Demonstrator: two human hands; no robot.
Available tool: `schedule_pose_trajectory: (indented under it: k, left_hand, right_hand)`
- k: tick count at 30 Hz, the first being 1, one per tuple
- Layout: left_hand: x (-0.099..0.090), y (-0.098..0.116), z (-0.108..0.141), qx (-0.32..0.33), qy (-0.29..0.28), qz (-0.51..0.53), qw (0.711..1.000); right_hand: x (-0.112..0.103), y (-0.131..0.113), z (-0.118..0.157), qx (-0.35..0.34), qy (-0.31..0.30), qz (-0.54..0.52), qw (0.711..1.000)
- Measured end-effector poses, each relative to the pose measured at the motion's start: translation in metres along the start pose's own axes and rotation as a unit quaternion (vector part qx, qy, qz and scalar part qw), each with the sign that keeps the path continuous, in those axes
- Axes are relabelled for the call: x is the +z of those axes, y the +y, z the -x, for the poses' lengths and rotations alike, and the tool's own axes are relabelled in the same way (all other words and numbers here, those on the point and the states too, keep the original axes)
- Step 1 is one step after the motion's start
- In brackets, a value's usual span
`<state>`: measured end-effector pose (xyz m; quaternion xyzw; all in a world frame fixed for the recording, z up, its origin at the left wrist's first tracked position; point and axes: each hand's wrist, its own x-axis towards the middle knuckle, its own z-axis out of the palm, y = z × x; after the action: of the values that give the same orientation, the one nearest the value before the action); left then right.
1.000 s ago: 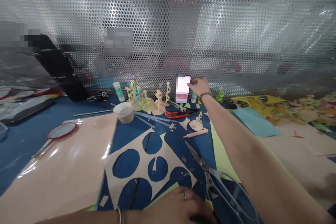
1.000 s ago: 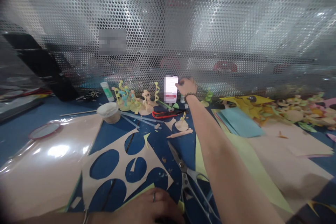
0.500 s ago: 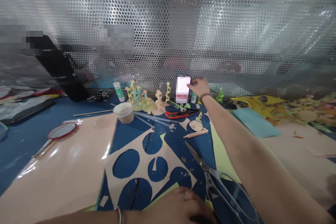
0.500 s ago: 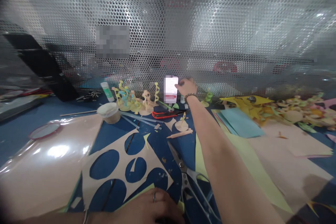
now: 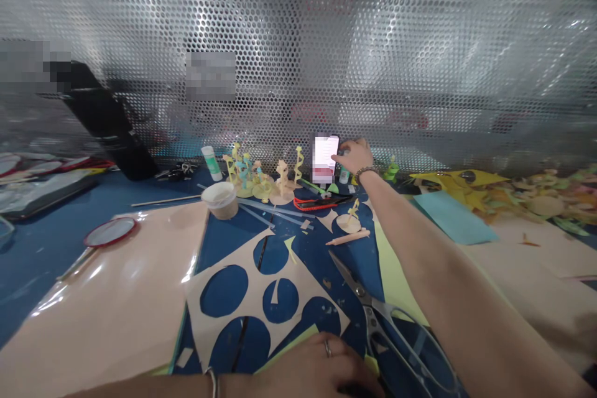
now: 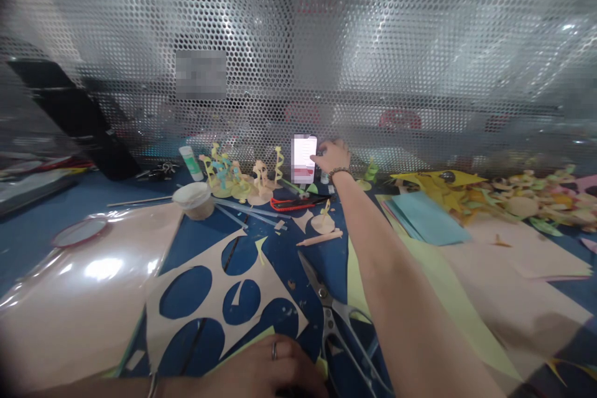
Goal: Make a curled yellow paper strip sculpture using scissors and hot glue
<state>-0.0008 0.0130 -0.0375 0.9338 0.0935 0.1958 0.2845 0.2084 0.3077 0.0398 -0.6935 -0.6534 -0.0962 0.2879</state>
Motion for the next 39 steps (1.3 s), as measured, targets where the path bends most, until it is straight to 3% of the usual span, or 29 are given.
schedule_pose_trajectory:
  k: [3,9,17,32,39]
  left_hand:
    - [-0.003,0.0,-0.001,0.023,-0.024,-0.005,0.999]
    - [-0.011,0.012,-0.002,-0.013,-0.029,-0.032,0.999]
    - [-0.005,0.005,0.0,0.024,-0.012,-0.053,0.998]
    - [-0.003,0.004,0.0,-0.046,-0.007,0.054,0.997]
    - [-0.005,0.009,0.002,-0.067,-0.02,0.045,0.997]
  right_hand:
    - [0.0,0.0,0.0,0.0,0.0,0.003,1.0]
    - [0.001,0.0,0.0,0.001,-0.002,0.002,1.0]
    - [0.006,0.007,-0.003,-0.015,-0.001,0.0,1.0]
    - [0.014,0.017,0.006,-0.052,0.037,0.015,0.998]
    - [0.015,0.015,0.007,-0.059,0.041,0.028,0.997]
